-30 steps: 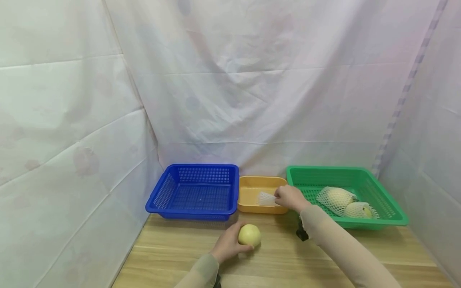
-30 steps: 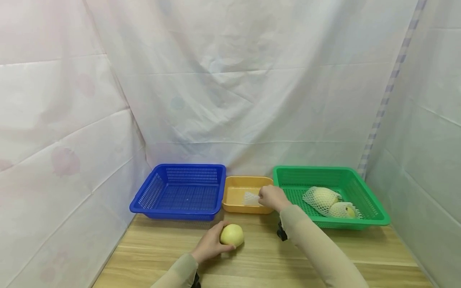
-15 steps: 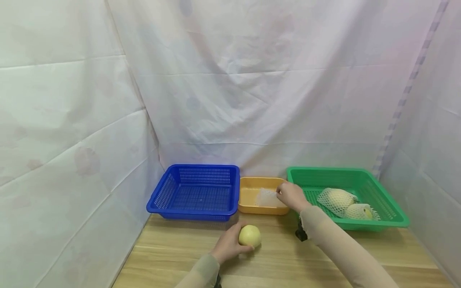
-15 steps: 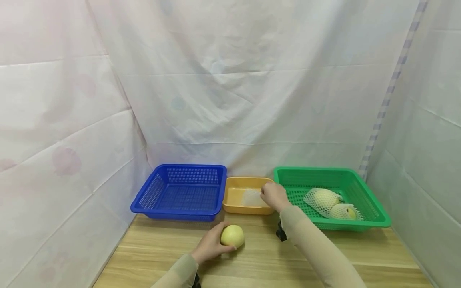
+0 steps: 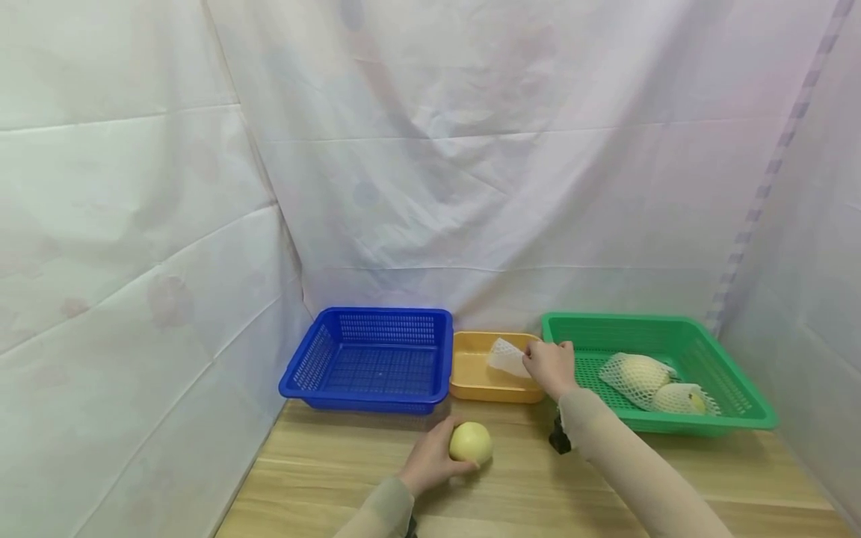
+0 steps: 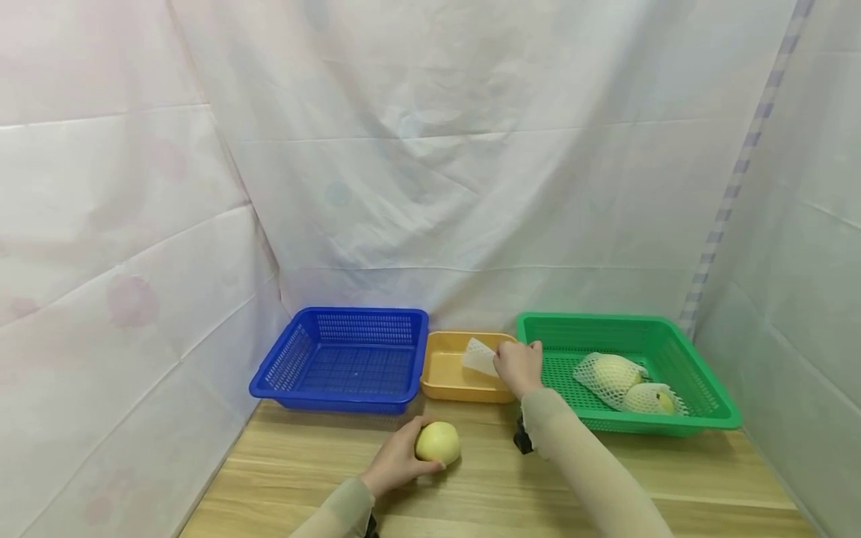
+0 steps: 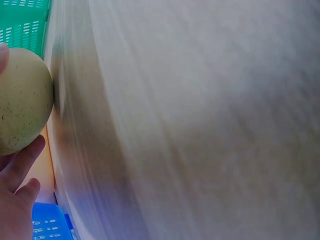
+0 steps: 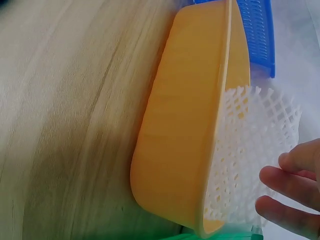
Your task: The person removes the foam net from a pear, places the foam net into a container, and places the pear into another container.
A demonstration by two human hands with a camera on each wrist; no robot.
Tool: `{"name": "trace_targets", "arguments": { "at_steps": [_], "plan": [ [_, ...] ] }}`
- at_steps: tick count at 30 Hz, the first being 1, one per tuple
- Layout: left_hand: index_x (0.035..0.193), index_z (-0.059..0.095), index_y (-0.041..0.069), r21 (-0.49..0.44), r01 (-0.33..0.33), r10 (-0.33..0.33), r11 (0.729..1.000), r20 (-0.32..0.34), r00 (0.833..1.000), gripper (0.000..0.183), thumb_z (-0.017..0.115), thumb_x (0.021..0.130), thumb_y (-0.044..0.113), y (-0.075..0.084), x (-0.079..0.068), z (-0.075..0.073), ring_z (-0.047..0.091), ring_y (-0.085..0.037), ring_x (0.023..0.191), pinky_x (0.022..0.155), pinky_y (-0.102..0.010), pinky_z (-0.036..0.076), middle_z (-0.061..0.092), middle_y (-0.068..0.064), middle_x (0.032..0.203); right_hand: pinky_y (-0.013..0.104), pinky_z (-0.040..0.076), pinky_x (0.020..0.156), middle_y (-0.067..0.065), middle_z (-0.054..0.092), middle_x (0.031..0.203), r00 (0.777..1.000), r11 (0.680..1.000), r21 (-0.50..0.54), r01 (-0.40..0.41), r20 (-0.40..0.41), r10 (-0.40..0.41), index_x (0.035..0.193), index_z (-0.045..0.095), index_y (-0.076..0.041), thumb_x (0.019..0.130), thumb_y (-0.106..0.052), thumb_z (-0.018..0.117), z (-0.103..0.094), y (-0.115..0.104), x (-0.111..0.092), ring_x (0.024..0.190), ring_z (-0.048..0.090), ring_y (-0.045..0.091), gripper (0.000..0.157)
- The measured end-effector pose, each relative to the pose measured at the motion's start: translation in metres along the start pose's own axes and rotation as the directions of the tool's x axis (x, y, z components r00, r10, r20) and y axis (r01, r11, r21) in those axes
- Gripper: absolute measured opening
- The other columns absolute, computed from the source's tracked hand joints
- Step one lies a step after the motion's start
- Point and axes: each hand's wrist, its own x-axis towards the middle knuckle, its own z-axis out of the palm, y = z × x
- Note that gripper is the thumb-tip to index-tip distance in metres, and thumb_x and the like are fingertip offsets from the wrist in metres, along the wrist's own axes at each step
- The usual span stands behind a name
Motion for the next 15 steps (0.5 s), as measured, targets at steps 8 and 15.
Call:
{"name": "trace_targets", "arguments": {
  "at_steps": [8,15],
  "plan": [
    [0.134,0.049,0.012,-0.001,0.003,-0.003,1.000,0.003,1.000,0.080,0.082,0.071,0.049,0.0002,0.0011,-0.0005,0.060,-0.018,0.103,0.084,-0.042,0.049,0.061,-0.001,0.120,0.055,0.038,0.082,0.003,0.070,0.080,1.000,0.998,0.060,-0.017,-0.010,0.017,0.096,0.074,-0.009,0.092,-0.018,0.063,0.0024,-0.0016,-0.0015,0.080,0.064,0.027,0.014],
    [0.132,0.050,0.014,-0.011,0.004,-0.004,1.000,0.002,1.000,0.078,0.083,0.071,0.049,0.0002,0.0008,-0.0006,0.060,-0.017,0.102,0.083,-0.041,0.050,0.061,0.000,0.118,0.053,0.041,0.083,0.012,0.068,0.114,0.997,0.979,0.193,-0.061,0.051,0.052,0.120,0.066,-0.003,0.092,-0.018,0.060,0.0050,-0.0038,-0.0009,0.087,0.064,0.031,0.033]
  ]
}}
